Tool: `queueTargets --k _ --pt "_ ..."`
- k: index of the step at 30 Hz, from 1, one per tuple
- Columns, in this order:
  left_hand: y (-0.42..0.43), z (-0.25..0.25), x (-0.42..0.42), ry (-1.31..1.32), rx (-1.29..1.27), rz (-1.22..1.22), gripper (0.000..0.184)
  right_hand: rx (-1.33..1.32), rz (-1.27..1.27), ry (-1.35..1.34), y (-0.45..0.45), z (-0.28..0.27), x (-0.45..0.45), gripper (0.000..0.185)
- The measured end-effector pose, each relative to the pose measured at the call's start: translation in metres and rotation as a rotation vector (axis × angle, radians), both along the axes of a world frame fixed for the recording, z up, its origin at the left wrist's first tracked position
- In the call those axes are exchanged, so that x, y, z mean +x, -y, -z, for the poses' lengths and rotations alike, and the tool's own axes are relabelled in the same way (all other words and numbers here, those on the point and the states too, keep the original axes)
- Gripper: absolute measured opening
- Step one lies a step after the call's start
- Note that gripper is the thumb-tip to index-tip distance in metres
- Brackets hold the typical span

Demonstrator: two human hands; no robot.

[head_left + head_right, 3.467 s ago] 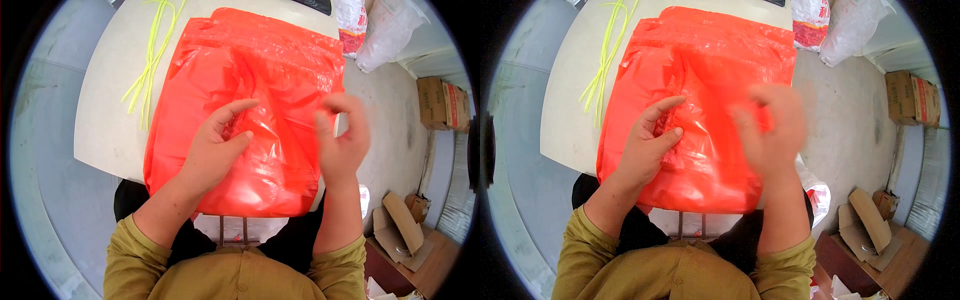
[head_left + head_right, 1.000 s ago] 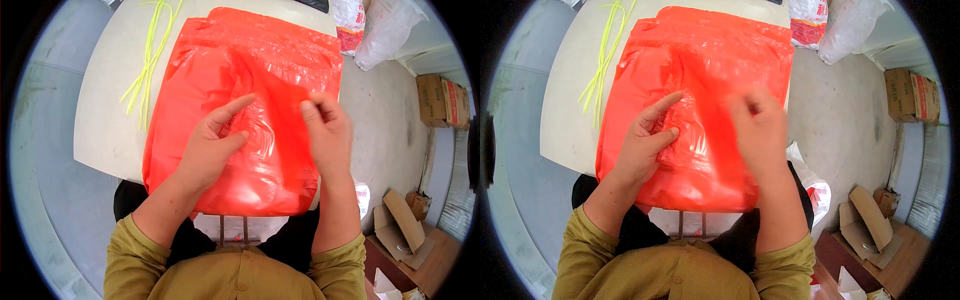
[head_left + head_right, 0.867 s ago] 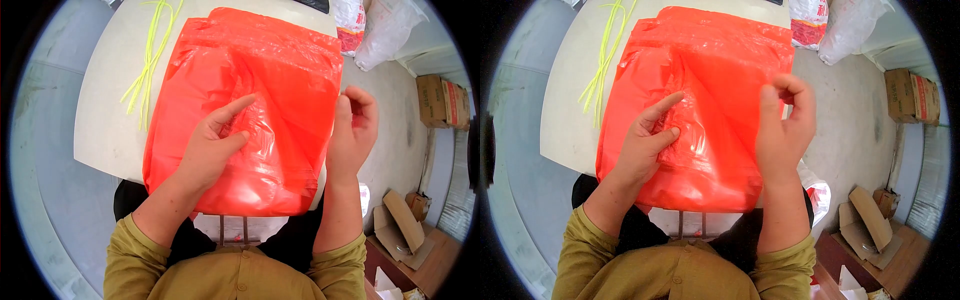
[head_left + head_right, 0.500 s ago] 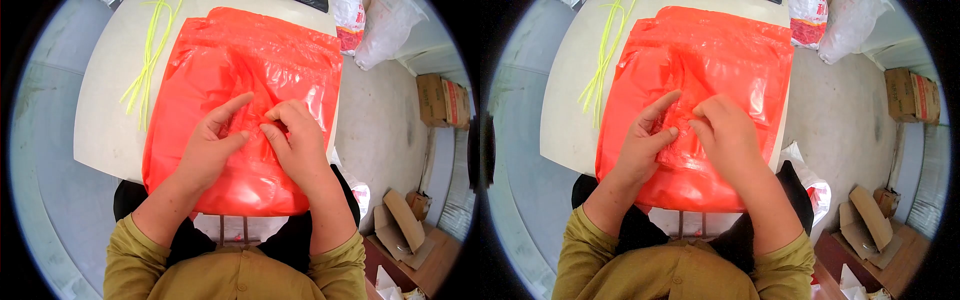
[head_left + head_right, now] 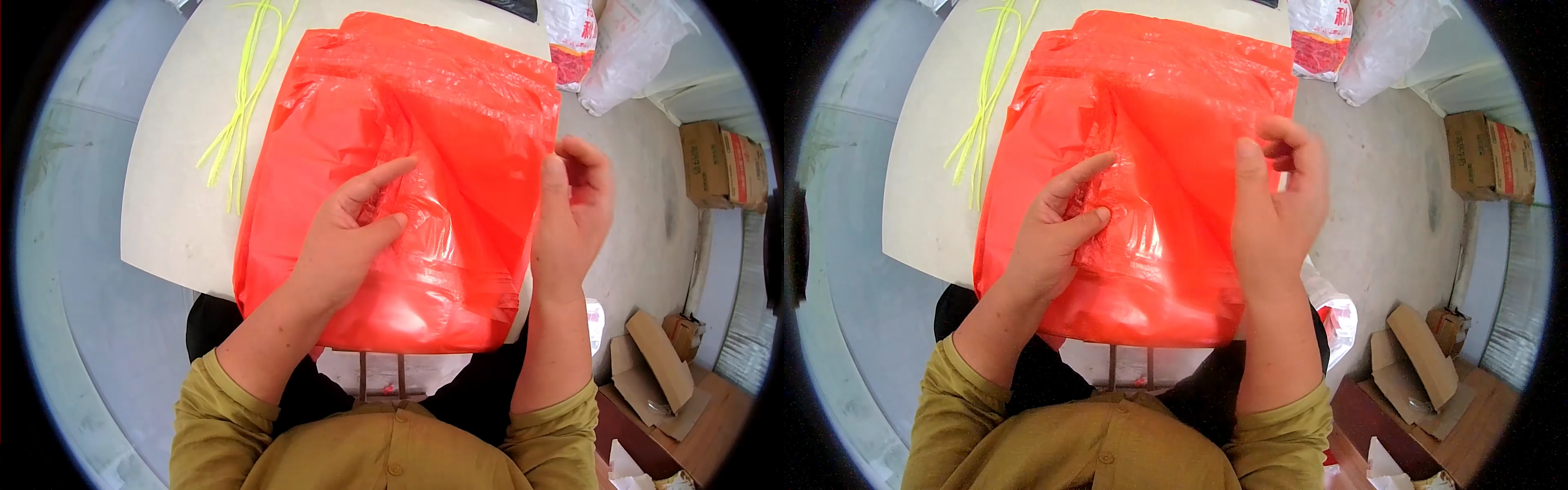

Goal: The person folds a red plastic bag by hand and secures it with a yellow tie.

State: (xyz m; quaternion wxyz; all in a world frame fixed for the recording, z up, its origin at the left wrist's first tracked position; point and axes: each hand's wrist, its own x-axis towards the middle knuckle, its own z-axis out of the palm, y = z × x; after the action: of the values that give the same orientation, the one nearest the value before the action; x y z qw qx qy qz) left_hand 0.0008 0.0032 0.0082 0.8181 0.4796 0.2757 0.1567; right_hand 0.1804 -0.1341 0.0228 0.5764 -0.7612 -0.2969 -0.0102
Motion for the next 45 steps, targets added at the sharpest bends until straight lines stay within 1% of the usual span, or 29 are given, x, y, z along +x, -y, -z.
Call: queueTargets --k 1,4,7,10,16,19,22,25,28,31,34,37,41,43,45 --pt "0.0 0.0 0.0 0.005 0.011 -0.002 0.058 0.029 0.035 0.157 0.002 -0.003 0.001 0.024" --pt "-0.001 0.0 0.0 0.014 0.01 0.003 0.058 -0.179 -0.388 0.297 -0.001 -0.005 -0.018 0.034" --pt "0.0 -0.001 -0.001 0.01 0.025 -0.004 0.059 -0.35 -0.496 0.187 -0.016 0.001 -0.039 0.037" --pt "0.0 0.001 -0.001 0.029 0.035 -0.012 0.061 -0.369 -0.506 0.054 -0.017 0.004 -0.039 0.031" --pt "-0.001 0.001 -0.001 0.022 0.032 0.008 0.064 -0.315 -0.498 -0.04 -0.017 0.006 -0.033 0.016" --pt "-0.001 0.003 -0.002 0.007 0.038 0.006 0.064 -0.318 -0.499 -0.062 -0.013 0.008 -0.028 0.015" --pt "0.0 0.001 0.0 0.008 0.017 -0.004 0.062 -0.302 -0.495 -0.193 -0.011 0.003 -0.026 0.017" --pt "0.0 0.0 0.001 0.004 0.021 -0.004 0.061 -0.336 -0.283 -0.244 -0.004 0.012 -0.019 0.02" --pt "0.0 0.001 0.001 0.005 0.038 -0.002 0.061 -0.015 -0.006 -0.078 -0.004 0.004 -0.005 0.024" --pt "-0.001 0.002 0.001 0.009 0.031 0.006 0.062 -0.103 -0.114 0.482 0.007 -0.01 0.0 0.032" --pt "-0.001 0.002 0.0 0.013 0.038 0.006 0.061 -0.252 -0.443 0.307 -0.008 -0.009 -0.029 0.038" --pt "0.0 0.001 -0.002 0.013 0.011 -0.004 0.062 -0.385 -0.507 0.091 -0.014 0.003 -0.043 0.036" --pt "-0.001 0.001 -0.001 0.02 0.058 0.013 0.064 -0.356 -0.487 0.019 -0.015 0.004 -0.037 0.022" --pt "-0.001 0.004 -0.001 0.026 0.033 0.008 0.064 -0.363 -0.476 -0.024 -0.015 0.0 -0.035 0.015" --pt "-0.001 0.004 -0.001 0.022 0.021 0.005 0.064 -0.31 -0.469 -0.06 -0.014 0.004 -0.034 0.012"
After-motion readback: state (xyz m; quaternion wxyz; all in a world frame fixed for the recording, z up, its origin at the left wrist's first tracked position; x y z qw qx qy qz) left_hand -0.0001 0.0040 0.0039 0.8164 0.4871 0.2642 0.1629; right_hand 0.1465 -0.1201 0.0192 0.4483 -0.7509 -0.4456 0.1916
